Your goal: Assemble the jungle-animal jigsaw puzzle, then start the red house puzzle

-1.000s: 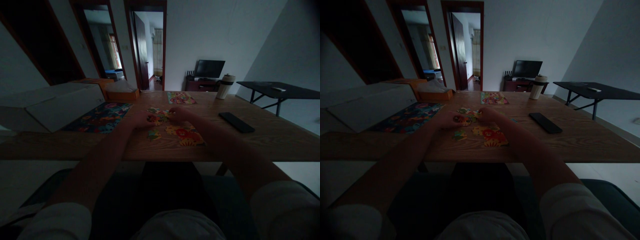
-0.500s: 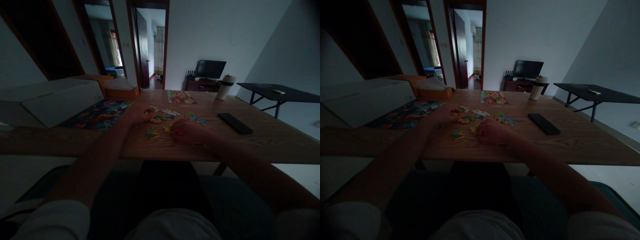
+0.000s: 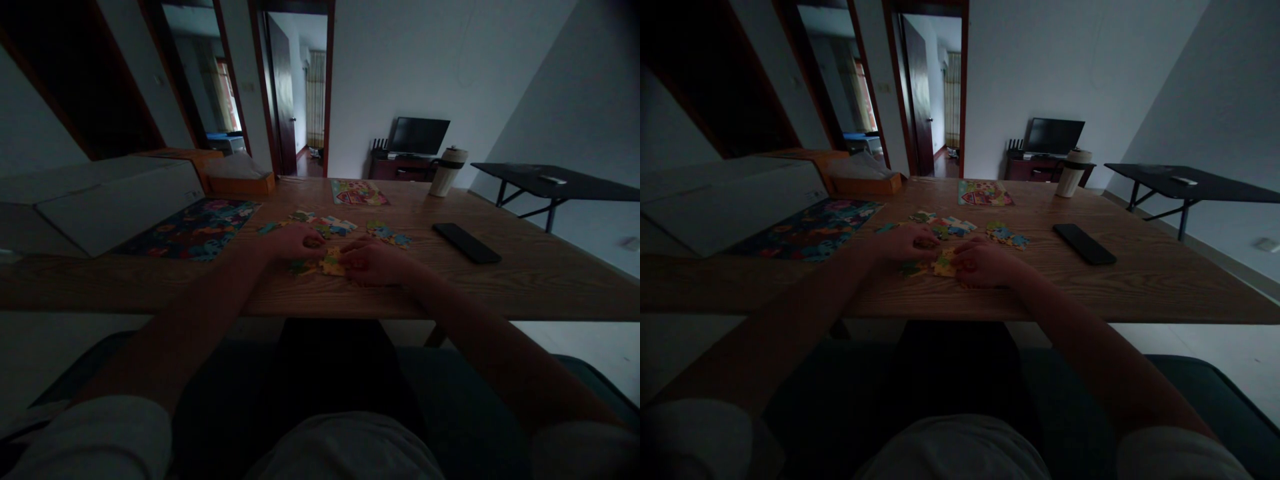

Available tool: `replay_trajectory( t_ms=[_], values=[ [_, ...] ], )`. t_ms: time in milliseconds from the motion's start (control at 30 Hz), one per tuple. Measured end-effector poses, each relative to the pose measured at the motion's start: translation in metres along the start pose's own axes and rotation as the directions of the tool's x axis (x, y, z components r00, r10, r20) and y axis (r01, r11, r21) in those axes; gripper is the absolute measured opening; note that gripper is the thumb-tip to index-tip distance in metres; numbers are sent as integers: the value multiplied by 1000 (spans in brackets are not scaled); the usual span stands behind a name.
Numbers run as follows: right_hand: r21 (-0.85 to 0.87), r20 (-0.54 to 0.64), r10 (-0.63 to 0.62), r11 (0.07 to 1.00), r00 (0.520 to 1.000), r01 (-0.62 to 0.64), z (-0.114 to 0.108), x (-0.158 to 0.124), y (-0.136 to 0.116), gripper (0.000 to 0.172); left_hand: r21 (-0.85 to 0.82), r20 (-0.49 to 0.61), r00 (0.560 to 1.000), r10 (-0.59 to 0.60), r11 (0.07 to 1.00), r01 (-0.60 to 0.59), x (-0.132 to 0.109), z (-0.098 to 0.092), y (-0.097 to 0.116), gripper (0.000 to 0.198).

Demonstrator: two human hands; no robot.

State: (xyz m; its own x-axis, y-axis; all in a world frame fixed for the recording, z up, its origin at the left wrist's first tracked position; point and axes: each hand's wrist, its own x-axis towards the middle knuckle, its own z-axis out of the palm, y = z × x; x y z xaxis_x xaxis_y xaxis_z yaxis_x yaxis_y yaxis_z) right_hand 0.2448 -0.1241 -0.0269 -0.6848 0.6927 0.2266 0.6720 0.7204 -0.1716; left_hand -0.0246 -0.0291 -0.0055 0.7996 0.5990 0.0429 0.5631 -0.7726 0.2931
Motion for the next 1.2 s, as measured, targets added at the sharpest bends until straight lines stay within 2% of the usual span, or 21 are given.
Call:
replay_trajectory(
  t_ms=[200, 300, 433, 600, 833, 967, 1200],
  values=[
    [96, -5, 3, 995, 1000, -3, -3, -2, -10, 21, 3, -7, 1000, 8, 1000, -8, -2, -1, 3, 47],
    [90, -10, 47, 995, 999, -46, -5, -2, -15, 25, -8, 7, 1000, 15, 1000, -15, -2, -1, 3, 45],
    [73, -6, 88, 994, 996, -87, -6, -3, -20, 31, 18, 12, 999, 36, 999, -36, 0, 1, 0, 53],
    [44, 19, 33, 998, 999, -34, -5, -3, -15, 41, 16, 2, 1000, 17, 1000, -17, -1, 1, -7, 57],
    [39, 21, 21, 999, 1000, -22, -3, -3, -9, 38, 31, 20, 1000, 8, 999, -9, -1, 0, -7, 57],
    [56, 20, 19, 998, 1000, -20, -5, -4, -10, 38, 36, 17, 1000, 25, 999, -26, -1, 1, -6, 53],
    [25, 22, 66, 997, 998, -67, -7, -6, -14, 50, 58, 14, 999, 51, 997, -52, 0, 2, -8, 54]
  ],
)
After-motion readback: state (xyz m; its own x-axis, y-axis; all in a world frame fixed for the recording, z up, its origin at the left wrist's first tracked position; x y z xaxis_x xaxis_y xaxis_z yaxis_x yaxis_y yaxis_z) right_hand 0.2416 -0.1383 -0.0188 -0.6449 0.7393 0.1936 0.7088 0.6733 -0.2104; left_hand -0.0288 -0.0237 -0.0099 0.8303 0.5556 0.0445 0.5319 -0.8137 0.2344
